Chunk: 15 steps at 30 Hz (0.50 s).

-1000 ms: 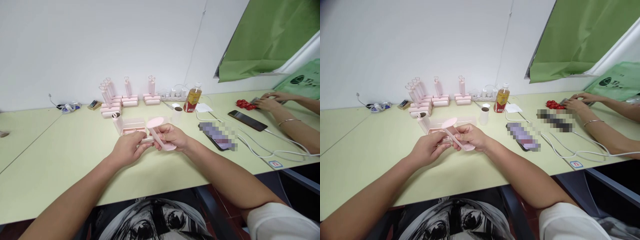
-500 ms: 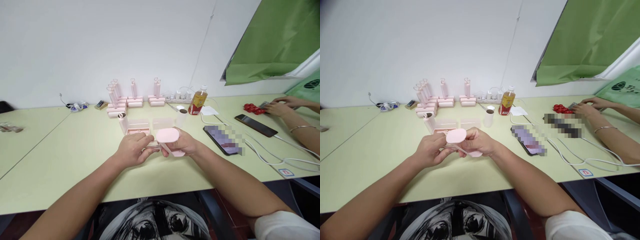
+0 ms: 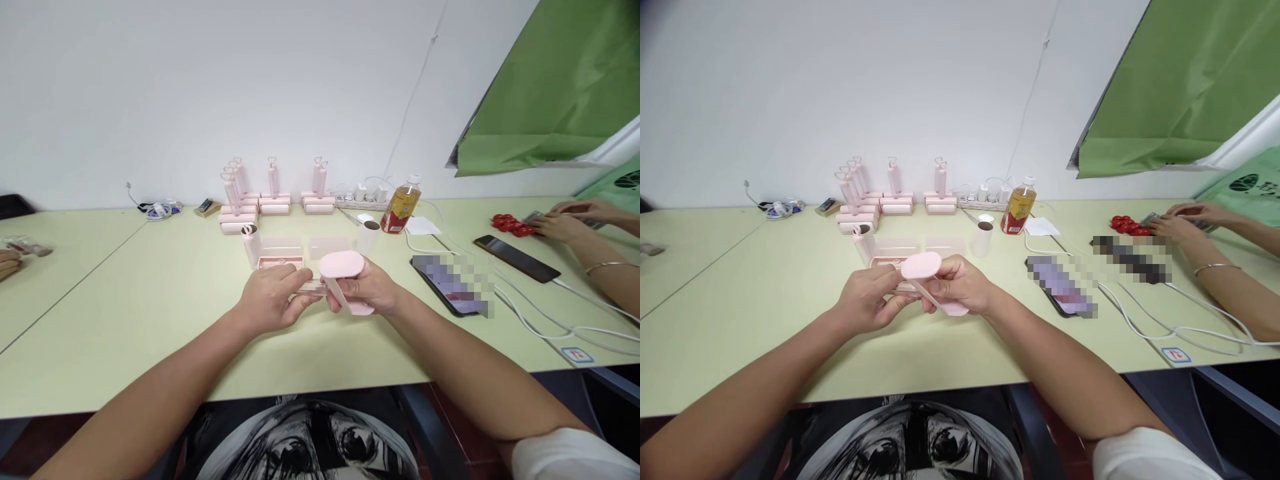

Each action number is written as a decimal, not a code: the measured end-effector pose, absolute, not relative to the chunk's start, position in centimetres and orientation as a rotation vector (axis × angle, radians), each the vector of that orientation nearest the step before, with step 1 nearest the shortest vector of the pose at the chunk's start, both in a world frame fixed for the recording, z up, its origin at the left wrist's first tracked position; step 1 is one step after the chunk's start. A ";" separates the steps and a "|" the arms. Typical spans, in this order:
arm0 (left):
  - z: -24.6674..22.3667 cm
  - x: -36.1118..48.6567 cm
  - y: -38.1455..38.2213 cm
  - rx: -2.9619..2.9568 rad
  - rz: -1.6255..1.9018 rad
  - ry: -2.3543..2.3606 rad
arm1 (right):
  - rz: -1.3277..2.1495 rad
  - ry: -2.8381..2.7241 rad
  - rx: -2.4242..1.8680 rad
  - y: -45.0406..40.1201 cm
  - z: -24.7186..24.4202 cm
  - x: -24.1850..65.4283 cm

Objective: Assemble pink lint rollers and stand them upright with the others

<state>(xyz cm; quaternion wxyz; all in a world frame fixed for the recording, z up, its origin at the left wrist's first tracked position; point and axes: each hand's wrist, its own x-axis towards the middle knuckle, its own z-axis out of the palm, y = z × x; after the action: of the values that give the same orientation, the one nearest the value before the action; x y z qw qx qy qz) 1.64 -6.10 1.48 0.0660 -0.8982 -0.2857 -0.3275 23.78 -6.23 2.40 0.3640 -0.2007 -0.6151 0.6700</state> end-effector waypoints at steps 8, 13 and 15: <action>1.5 -1.0 -4.1 -2.597 -1.441 -1.227 | 1.016 -1.881 -0.839 -5.9 4.4 26.6; 1.4 0.0 -4.9 -2.770 -1.496 -1.023 | 0.752 -2.289 -1.267 -3.3 3.8 28.4; 1.3 0.0 -4.9 -2.813 -1.522 -0.959 | 0.756 -2.415 -1.292 -2.8 3.2 28.6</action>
<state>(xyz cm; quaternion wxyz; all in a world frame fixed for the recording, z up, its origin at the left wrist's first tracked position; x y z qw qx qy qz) 0.04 -4.87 1.30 -0.0986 -0.8385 -0.2857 -0.4535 28.65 -2.78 3.22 0.1494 -0.4497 -0.8404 0.2629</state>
